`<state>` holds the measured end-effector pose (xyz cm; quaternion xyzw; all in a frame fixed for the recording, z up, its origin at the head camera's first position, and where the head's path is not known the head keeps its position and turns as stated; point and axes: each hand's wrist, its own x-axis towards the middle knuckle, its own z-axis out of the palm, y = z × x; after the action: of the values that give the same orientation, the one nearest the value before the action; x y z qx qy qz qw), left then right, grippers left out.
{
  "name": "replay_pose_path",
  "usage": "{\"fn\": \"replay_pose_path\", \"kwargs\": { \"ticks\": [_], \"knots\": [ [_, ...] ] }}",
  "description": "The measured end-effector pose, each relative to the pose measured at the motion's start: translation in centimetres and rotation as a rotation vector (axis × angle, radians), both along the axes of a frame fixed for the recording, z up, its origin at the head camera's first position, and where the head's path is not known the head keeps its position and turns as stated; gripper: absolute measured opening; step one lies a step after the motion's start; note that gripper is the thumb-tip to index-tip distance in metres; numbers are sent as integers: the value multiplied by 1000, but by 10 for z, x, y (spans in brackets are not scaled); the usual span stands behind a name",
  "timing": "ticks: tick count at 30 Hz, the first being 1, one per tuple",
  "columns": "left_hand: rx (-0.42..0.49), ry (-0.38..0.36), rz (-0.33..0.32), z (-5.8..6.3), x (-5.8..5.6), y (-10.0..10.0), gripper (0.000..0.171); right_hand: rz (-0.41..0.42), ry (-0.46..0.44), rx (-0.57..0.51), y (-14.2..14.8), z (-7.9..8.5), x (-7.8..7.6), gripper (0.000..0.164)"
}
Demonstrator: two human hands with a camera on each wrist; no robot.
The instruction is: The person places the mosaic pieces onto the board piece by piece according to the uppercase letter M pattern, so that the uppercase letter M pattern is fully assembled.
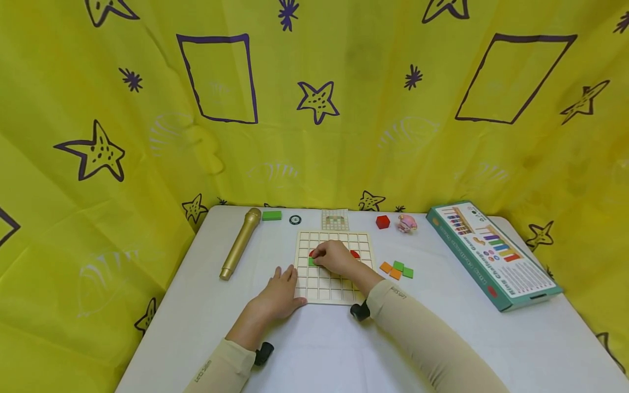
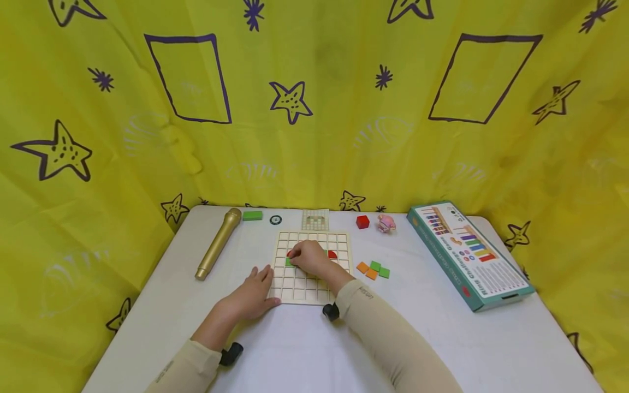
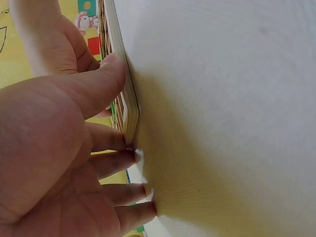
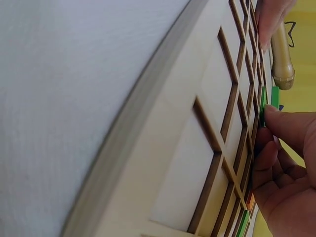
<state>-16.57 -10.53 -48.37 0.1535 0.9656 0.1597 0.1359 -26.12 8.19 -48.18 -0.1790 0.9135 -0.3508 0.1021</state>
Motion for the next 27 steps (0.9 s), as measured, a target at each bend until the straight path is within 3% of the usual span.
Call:
{"fn": "replay_pose_path", "kwargs": {
  "ticks": [12, 27],
  "knots": [
    [13, -10, 3, -1, 0, 0, 82, 29, -9, -10, 4, -4, -1, 4],
    [14, -16, 17, 0, 1, 0, 83, -23, -19, -77, 22, -2, 6, 4]
  ]
}}
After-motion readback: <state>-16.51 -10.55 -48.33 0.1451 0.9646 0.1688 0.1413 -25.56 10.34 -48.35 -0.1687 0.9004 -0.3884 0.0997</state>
